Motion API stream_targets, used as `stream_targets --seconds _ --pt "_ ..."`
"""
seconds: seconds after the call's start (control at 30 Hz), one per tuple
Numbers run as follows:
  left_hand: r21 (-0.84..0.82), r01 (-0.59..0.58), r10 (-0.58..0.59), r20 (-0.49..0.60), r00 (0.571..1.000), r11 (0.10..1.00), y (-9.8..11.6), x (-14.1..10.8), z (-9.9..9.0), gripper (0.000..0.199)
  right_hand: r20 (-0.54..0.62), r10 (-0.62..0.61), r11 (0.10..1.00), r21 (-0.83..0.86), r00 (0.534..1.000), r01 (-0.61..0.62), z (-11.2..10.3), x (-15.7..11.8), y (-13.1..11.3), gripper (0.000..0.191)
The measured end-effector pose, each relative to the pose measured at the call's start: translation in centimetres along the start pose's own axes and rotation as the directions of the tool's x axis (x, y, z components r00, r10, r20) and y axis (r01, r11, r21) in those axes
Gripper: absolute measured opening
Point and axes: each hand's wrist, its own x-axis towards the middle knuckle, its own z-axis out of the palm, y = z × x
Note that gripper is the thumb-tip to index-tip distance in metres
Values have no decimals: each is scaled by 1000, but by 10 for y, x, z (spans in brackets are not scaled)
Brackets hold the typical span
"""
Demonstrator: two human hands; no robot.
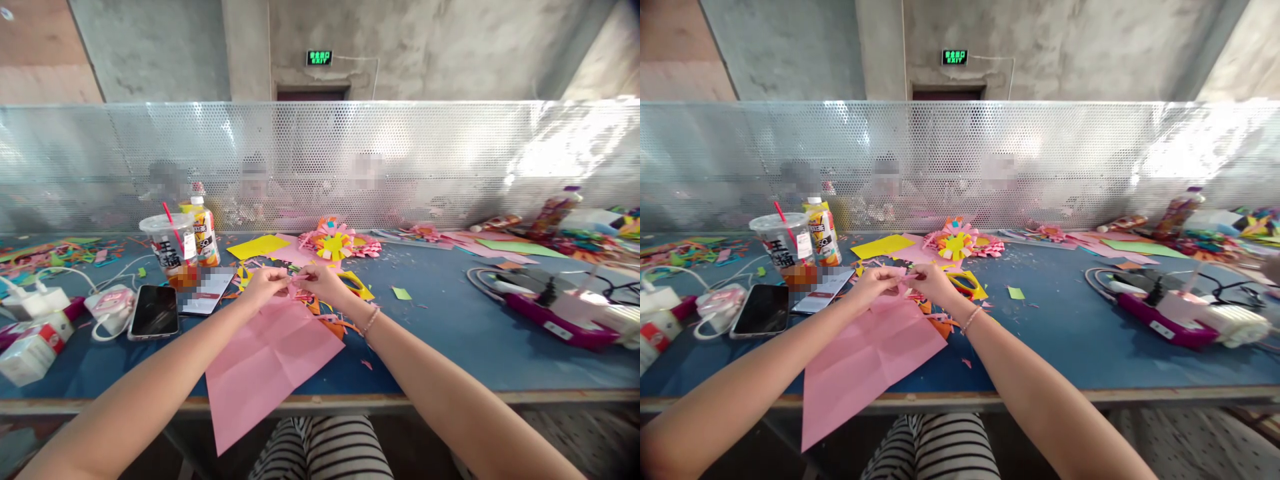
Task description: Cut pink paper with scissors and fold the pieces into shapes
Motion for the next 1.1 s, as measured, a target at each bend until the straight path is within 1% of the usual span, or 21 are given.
stream_targets --seconds 0.2,0.33,0.5,0.63,0.7,0.87,1.0,1.1 --pt "-91 21 -19 16 1000 996 1 0 -1 21 36 34 994 98 999 -37 -7 1 -6 18" --pt "-197 67 -70 -5 998 978 6 -1 1 20 66 44 983 174 997 -55 -11 0 -10 20" --pt "-293 115 -113 22 993 949 7 -1 1 22 49 83 978 186 995 -91 -11 -1 -13 20" --pt "-327 118 -117 24 993 938 7 -1 2 23 57 101 971 213 993 -111 -10 -2 -14 19" --pt "-304 99 -99 15 995 948 6 -1 2 24 61 112 966 228 992 -124 -10 -3 -15 20" --pt "-142 34 -38 -27 999 989 4 -1 1 24 59 97 973 203 994 -107 -9 -3 -16 20" --pt "-108 29 -33 -28 999 994 3 1 1 21 51 82 975 203 995 -91 -8 -2 -16 19" --pt "-85 21 -23 -28 999 996 2 2 1 20 28 64 984 162 998 -68 -8 -3 -18 18"
